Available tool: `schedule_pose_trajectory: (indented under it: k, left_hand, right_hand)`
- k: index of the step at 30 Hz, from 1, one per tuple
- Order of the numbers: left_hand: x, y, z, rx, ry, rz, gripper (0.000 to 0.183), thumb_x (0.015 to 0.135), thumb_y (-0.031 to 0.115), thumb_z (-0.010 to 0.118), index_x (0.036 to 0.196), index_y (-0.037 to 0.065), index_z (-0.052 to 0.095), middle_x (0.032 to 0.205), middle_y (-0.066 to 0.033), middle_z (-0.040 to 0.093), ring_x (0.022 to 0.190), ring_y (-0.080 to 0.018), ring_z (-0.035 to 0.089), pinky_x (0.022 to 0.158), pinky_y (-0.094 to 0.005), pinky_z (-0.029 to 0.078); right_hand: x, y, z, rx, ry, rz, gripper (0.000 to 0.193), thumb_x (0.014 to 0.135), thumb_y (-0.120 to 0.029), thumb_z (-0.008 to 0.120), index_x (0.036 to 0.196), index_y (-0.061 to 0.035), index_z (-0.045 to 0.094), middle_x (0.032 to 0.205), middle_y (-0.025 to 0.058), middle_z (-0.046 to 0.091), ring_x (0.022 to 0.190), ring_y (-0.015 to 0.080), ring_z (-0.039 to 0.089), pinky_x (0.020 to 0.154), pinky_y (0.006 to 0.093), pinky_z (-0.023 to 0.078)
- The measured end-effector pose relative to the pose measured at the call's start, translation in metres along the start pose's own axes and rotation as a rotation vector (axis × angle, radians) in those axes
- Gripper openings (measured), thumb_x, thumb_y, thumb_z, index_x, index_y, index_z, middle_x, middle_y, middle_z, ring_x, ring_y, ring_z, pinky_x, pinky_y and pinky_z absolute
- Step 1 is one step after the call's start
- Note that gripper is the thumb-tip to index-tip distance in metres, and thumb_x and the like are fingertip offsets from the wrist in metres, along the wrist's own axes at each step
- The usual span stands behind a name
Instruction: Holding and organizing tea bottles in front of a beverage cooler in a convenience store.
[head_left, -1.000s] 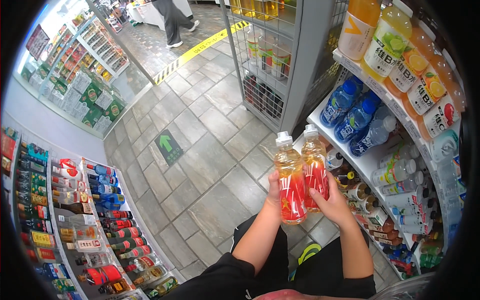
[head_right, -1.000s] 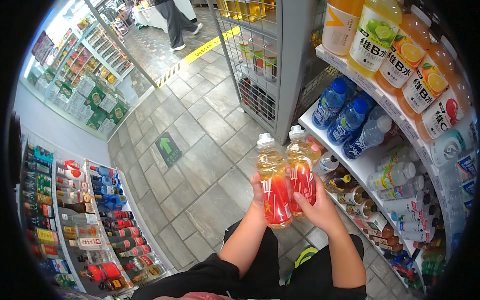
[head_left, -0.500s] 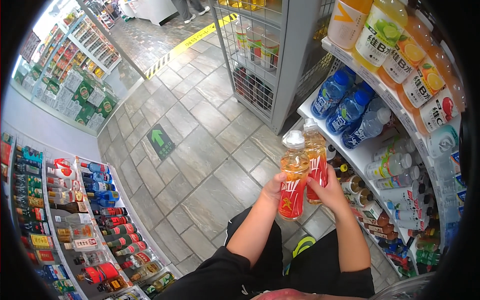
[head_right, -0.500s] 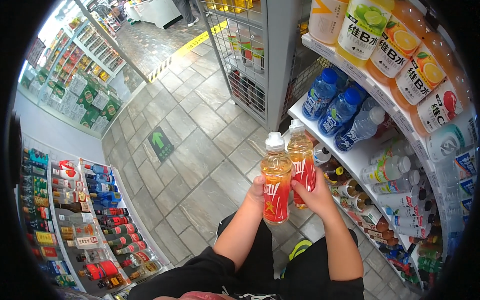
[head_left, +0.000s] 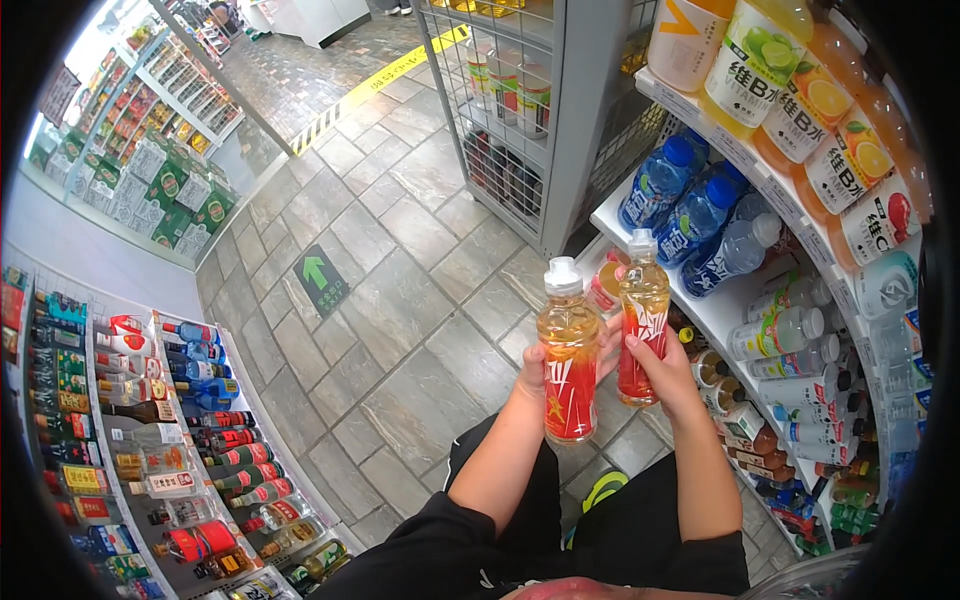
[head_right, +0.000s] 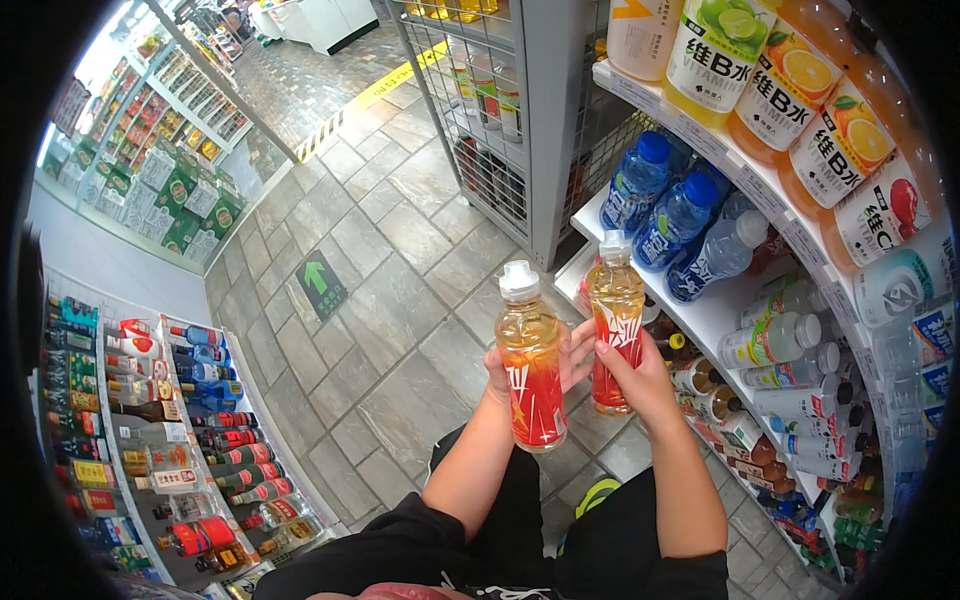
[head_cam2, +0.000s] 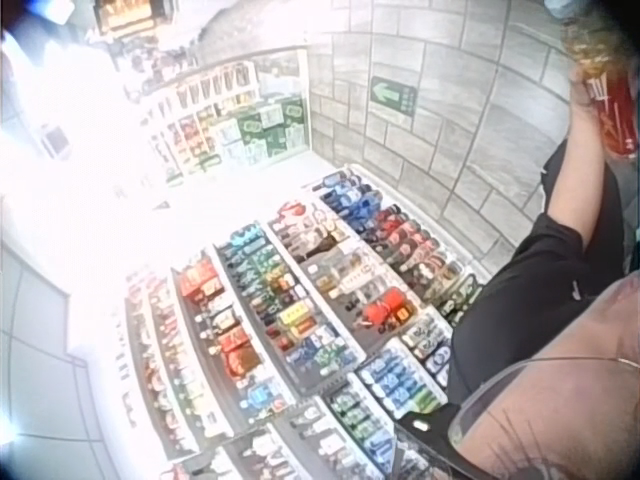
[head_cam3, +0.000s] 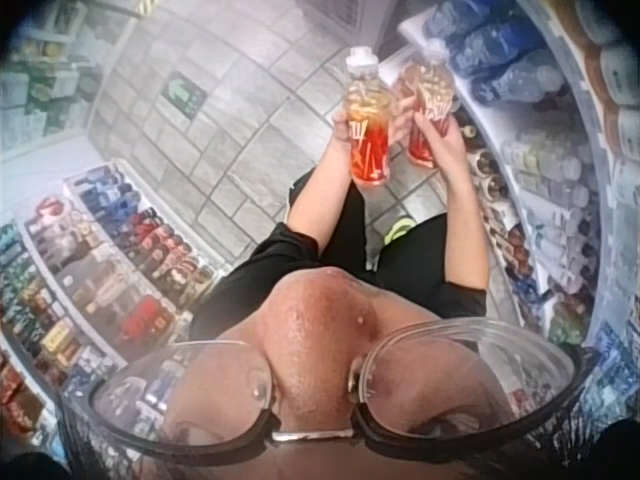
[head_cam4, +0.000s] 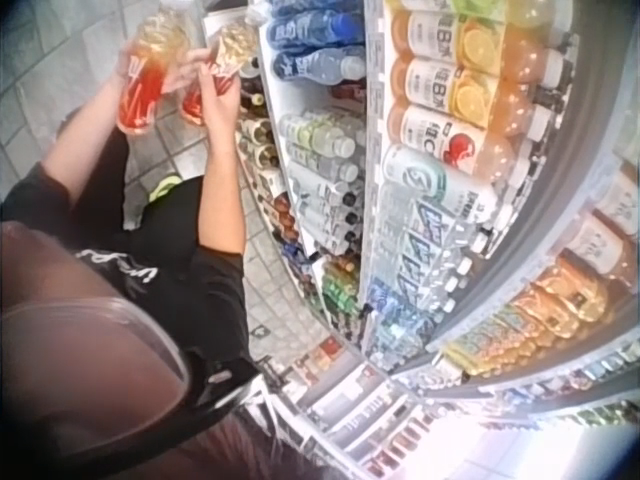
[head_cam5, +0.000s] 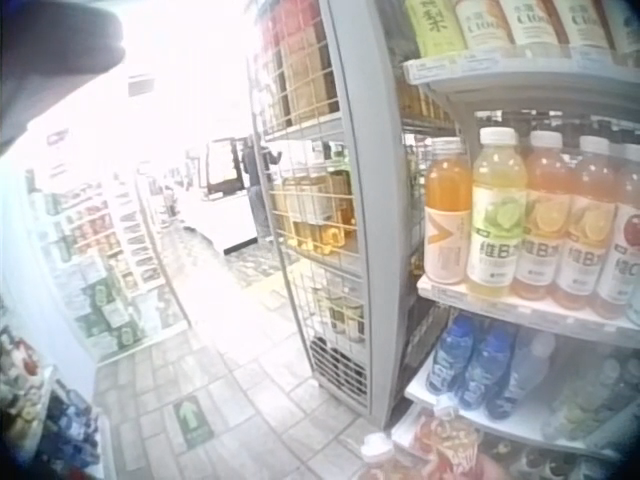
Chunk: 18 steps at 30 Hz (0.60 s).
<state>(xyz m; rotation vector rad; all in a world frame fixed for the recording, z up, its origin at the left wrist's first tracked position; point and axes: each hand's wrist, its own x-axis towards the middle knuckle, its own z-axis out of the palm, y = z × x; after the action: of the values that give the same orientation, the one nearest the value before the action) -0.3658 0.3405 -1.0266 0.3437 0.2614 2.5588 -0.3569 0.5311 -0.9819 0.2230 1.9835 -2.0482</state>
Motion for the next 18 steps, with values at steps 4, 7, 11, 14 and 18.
schedule_pose_trajectory:
  k: [4, 7, 11, 14, 18]
  left_hand:
    - [0.008, 0.0, 0.007, -0.031, -0.105, 0.021, 0.081, 0.061, 0.071, 0.086, 0.112, 0.012, 0.06, 0.167, -0.0251, 0.016, 0.155, -0.0347, 0.019, 0.124, -0.0471, 0.02]
    - [0.009, 0.001, 0.007, -0.059, -0.135, 0.05, 0.076, 0.064, 0.07, 0.084, 0.112, 0.014, 0.062, 0.168, -0.0272, 0.011, 0.156, -0.0357, 0.014, 0.124, -0.0517, 0.018]
    - [0.011, 0.001, 0.013, -0.075, -0.168, 0.091, 0.074, 0.065, 0.069, 0.083, 0.113, 0.015, 0.065, 0.168, -0.0275, 0.006, 0.158, -0.0354, 0.008, 0.123, -0.0559, 0.016]
    - [0.012, -0.001, 0.016, -0.097, -0.144, 0.097, 0.073, 0.065, 0.069, 0.085, 0.109, 0.014, 0.064, 0.168, -0.0252, 0.014, 0.157, -0.0339, 0.012, 0.122, -0.0518, 0.022]
    - [0.011, -0.002, 0.012, -0.09, -0.161, 0.083, 0.073, 0.065, 0.068, 0.084, 0.11, 0.014, 0.065, 0.169, -0.025, 0.008, 0.158, -0.034, 0.008, 0.123, -0.0533, 0.019]
  right_hand:
    - [-0.004, 0.001, -0.004, 0.081, 0.076, -0.07, 0.046, 0.095, -0.019, 0.073, 0.133, -0.0015, 0.055, 0.118, 0.0058, 0.066, 0.104, 0.0116, 0.062, 0.091, 0.03, 0.051]
    - [-0.006, 0.003, -0.007, 0.144, 0.064, -0.104, 0.05, 0.095, -0.018, 0.073, 0.137, -0.0013, 0.052, 0.121, 0.0063, 0.064, 0.106, 0.0117, 0.062, 0.093, 0.0299, 0.051]
    - [-0.009, 0.004, -0.012, 0.177, 0.033, -0.126, 0.053, 0.096, -0.02, 0.072, 0.14, -0.0014, 0.049, 0.123, 0.0065, 0.063, 0.107, 0.0123, 0.062, 0.095, 0.0303, 0.051]
    - [-0.008, 0.009, -0.02, 0.216, 0.022, -0.102, 0.05, 0.101, -0.025, 0.064, 0.143, -0.0013, 0.047, 0.127, 0.007, 0.062, 0.111, 0.0131, 0.061, 0.097, 0.0306, 0.049]
    - [-0.009, 0.008, -0.017, 0.284, 0.052, -0.066, 0.049, 0.107, -0.028, 0.054, 0.146, -0.001, 0.045, 0.133, 0.0078, 0.059, 0.117, 0.0138, 0.058, 0.102, 0.0307, 0.046]
